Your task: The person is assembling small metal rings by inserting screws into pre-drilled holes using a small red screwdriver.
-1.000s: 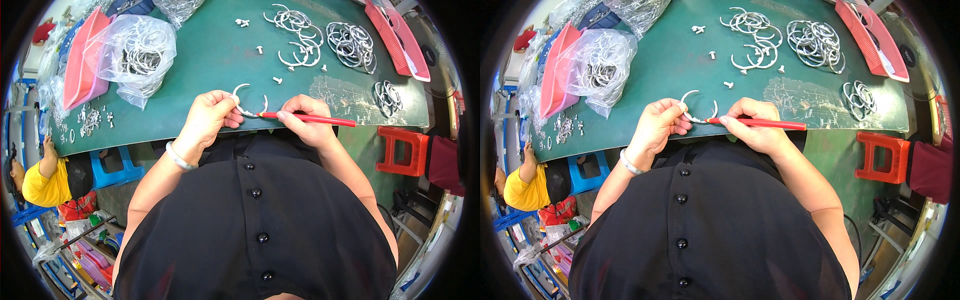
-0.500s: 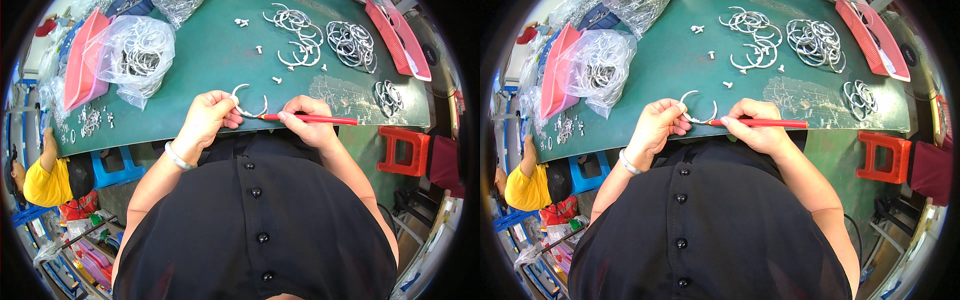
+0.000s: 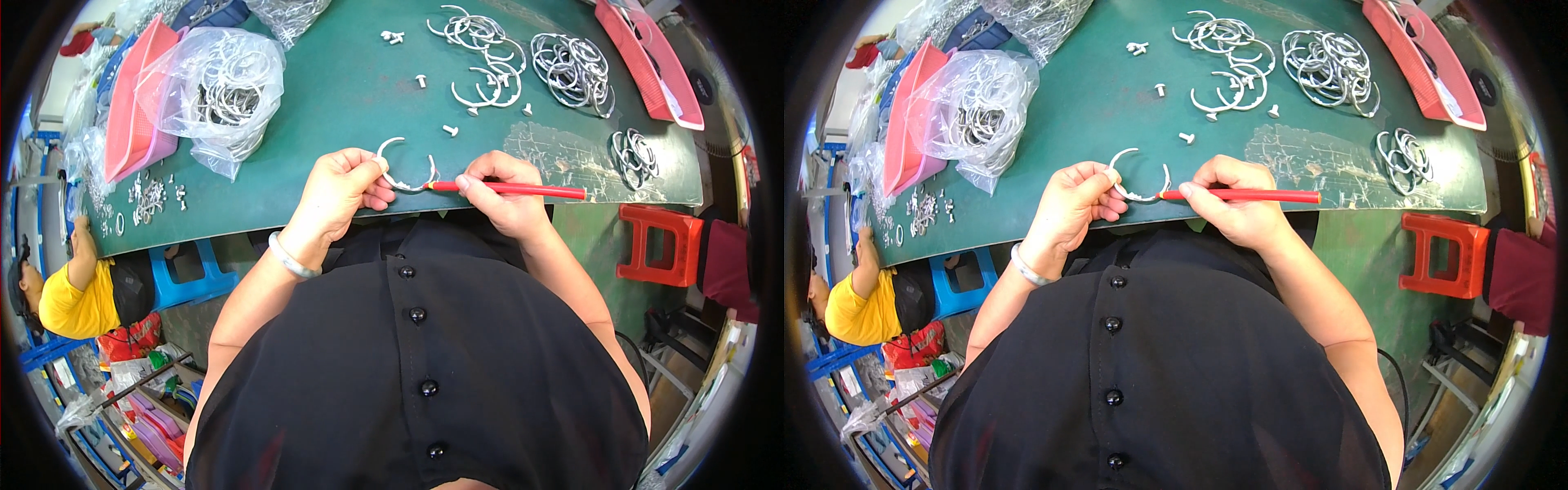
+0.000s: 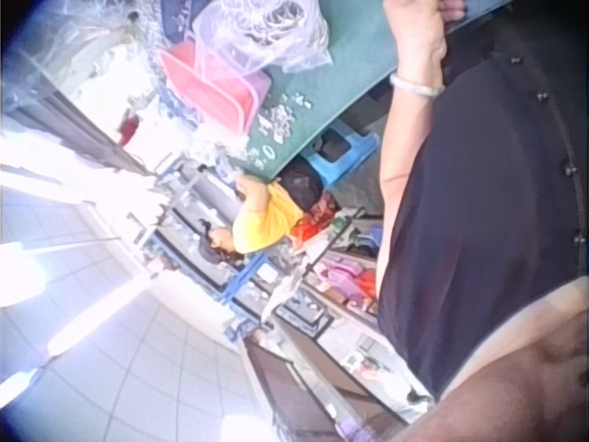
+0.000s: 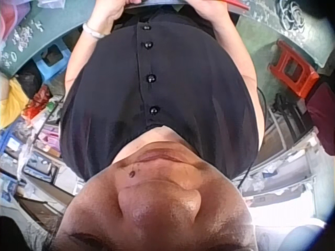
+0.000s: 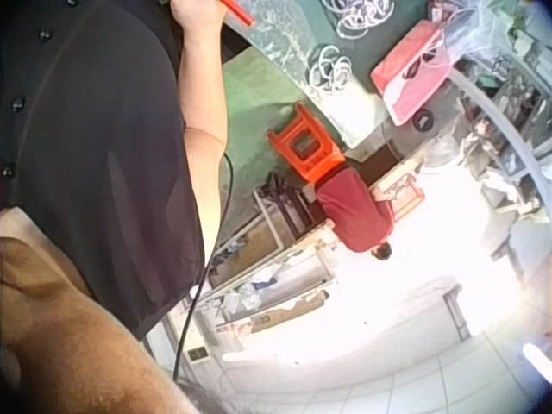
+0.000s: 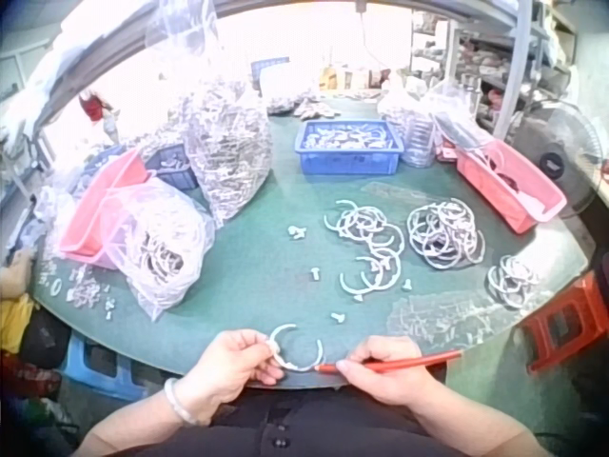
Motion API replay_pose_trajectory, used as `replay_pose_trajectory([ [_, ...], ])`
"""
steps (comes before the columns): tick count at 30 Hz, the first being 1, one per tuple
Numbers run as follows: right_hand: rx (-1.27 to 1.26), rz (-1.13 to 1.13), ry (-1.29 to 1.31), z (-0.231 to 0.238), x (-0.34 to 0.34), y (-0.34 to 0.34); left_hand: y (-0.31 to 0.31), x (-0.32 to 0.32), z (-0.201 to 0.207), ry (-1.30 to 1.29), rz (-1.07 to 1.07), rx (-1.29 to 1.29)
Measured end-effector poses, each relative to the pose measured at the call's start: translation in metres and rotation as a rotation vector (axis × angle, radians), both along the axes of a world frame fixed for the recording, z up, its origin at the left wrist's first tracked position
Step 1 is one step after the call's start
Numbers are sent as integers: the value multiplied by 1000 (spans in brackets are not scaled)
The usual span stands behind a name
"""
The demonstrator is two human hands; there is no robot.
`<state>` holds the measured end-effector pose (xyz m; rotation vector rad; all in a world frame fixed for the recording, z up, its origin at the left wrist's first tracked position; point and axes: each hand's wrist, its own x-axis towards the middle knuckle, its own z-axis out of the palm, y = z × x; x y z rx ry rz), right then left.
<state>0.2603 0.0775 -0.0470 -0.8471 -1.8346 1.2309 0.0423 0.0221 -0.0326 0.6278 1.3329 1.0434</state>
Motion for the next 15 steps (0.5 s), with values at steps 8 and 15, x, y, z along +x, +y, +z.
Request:
replay_pose_trajectory([
  [8, -295, -64, 339, -1, 1, 3, -3, -5, -1, -50, -8, 34],
  [15, -181, 47, 702, 17, 2, 18, -7, -6, 4, -284, -10, 293],
])
